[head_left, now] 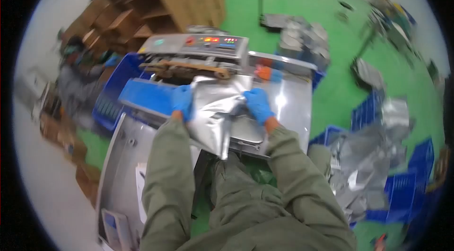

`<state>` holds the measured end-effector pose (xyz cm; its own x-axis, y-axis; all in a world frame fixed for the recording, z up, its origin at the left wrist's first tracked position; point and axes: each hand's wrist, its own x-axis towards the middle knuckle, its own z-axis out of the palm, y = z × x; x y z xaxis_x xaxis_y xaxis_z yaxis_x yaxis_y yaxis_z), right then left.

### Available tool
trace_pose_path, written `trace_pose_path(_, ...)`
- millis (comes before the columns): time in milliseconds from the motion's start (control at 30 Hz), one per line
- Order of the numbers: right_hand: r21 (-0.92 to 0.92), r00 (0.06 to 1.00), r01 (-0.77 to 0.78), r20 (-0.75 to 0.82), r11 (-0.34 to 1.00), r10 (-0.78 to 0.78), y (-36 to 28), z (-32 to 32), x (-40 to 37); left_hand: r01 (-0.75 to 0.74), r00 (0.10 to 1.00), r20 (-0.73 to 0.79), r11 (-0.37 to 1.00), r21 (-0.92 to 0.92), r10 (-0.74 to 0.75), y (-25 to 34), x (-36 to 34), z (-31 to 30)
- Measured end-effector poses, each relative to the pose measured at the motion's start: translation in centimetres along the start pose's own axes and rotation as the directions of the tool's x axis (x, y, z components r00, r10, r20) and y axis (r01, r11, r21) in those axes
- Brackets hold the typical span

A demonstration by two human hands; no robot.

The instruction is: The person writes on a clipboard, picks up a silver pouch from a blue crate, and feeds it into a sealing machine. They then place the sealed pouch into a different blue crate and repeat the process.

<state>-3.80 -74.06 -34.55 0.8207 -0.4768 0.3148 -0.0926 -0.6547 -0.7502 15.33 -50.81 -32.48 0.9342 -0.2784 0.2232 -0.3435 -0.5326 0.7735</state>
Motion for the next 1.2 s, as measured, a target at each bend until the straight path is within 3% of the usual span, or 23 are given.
trace_pose_path(33, -0.279, 0.965, 0.261, 0.049, 0.924, -0.257, -0.9, 1.2, 0.3, -0.05, 0.996, 0.081, 0.999, -0.001, 0.05, -0.4, 0.0, -0.7)
trace_pose_path(67, -0.48, 0.949, 0.314, 0.123, 0.819, -0.291, -1.8, 2.7, 0.5, -0.17, 0.985, 0.032, 0.979, 0.117, 0.167, -0.6, -0.2, -1.8)
trace_pose_path(133, -0.274, 0.958, 0.227, -0.107, 0.935, -0.264, -1.5, 5.6, 0.7, -0.409, 0.902, -0.012, 0.864, 0.293, 0.431, 0.3, -1.5, -3.9)
trace_pose_path(167, -0.01, 0.991, -0.05, -0.127, 0.999, 0.049, -0.2, 8.0, 1.9, -0.503, 0.832, -0.044, 0.786, 0.358, 0.553, 1.5, -2.6, -4.8)
trace_pose_path(200, 0.402, 0.922, -0.066, -0.325, 0.913, 0.21, -4.4, 4.8, -0.1, -0.566, 0.746, -0.105, 0.708, 0.423, 0.658, 3.3, -3.8, -5.4)
trace_pose_path(233, 0.249, 0.979, -0.111, -0.138, 0.962, 0.148, -4.9, 2.5, -1.5, -0.266, 0.962, -0.002, 0.941, -0.211, 0.272, 8.9, -6.3, -5.8)
trace_pose_path(267, 0.296, 0.956, -0.123, -0.221, 0.947, 0.193, -5.4, 0.2, -4.1, -0.346, 0.938, -0.014, 0.934, -0.088, 0.346, 10.8, -8.2, -5.5)
trace_pose_path(367, 0.261, 0.921, -0.144, -0.316, 0.955, 0.225, -1.5, -6.5, -11.7, -0.306, 0.945, 0.033, 0.914, -0.267, 0.326, 13.9, -13.2, -4.1)
trace_pose_path(433, 0.082, 0.874, -0.216, -0.428, 0.973, 0.23, 3.2, -13.8, -18.4, -0.208, 0.963, 0.066, 0.877, -0.433, 0.261, 14.4, -14.8, -2.3)
trace_pose_path(467, 0.108, 0.751, -0.442, -0.498, 0.891, 0.433, 4.5, -17.4, -22.4, -0.222, 0.957, 0.097, 0.903, -0.367, 0.275, 14.6, -15.4, -2.1)
trace_pose_path(500, -0.13, 0.724, -0.517, -0.593, 0.846, 0.351, 9.0, -20.1, -26.8, -0.239, 0.949, 0.129, 0.923, -0.3, 0.288, 15.3, -16.0, -1.9)
trace_pose_path(533, -0.229, 0.624, -0.643, -0.71, 0.731, 0.327, 8.4, -24.2, -30.4, -0.235, 0.948, 0.135, 0.921, -0.311, 0.287, 15.2, -16.2, -1.4)
trace_pose_path(567, -0.279, 0.514, -0.659, -0.845, 0.699, 0.148, 11.1, -26.7, -35.3, -0.242, 0.941, 0.15, 0.912, -0.33, 0.304, 14.9, -16.5, -0.8)
trace_pose_path(600, -0.294, 0.392, -0.78, -0.918, 0.553, 0.064, 13.6, -29.9, -39.9, -0.249, 0.932, 0.167, 0.903, -0.351, 0.322, 14.9, -16.6, 0.0)
trace_pose_path(633, -0.049, 0.126, -0.856, -0.985, 0.515, 0.115, 12.4, -32.7, -42.5, -0.24, 0.93, 0.181, 0.901, -0.362, 0.32, 15.2, -16.9, 0.6)
trace_pose_path(700, 0.172, -0.1, -0.958, -0.95, 0.228, 0.294, 6.3, -37.4, -45.0, -0.232, 0.91, 0.245, 0.901, -0.367, 0.334, 15.6, -17.6, 1.4)
trace_pose_path(733, 0.169, -0.101, -0.96, -0.953, 0.222, 0.287, 6.4, -38.5, -46.7, -0.251, 0.898, 0.239, 0.877, -0.409, 0.368, 15.7, -17.9, 2.2)
trace_pose_path(800, -0.132, 0.208, -0.965, -0.911, 0.227, 0.356, 8.0, -40.5, -49.8, -0.254, 0.892, 0.257, 0.883, -0.395, 0.371, 17.0, -18.6, 3.2)
trace_pose_path(833, -0.142, 0.217, -0.964, -0.91, 0.226, 0.354, 9.8, -41.3, -51.6, -0.261, 0.887, 0.271, 0.89, -0.373, 0.374, 17.5, -19.0, 3.6)
trace_pose_path(900, -0.462, 0.492, -0.871, -0.806, 0.169, 0.33, 13.0, -42.0, -54.2, -0.25, 0.886, 0.277, 0.886, -0.391, 0.372, 17.7, -19.3, 4.3)
trace_pose_path(1033, -0.461, 0.501, -0.864, -0.819, 0.201, 0.279, 10.2, -41.9, -51.7, -0.284, 0.855, 0.272, 0.838, -0.466, 0.441, 18.4, -20.1, 4.0)
trace_pose_path(1133, -0.597, 0.64, -0.769, -0.723, 0.231, 0.26, 5.5, -41.6, -49.0, -0.314, 0.816, 0.321, 0.835, -0.453, 0.481, 18.5, -20.2, 3.4)
trace_pose_path(1200, -0.658, 0.716, -0.683, -0.689, 0.316, 0.114, 1.4, -41.6, -46.5, -0.299, 0.809, 0.361, 0.853, -0.428, 0.465, 19.1, -20.7, 3.5)
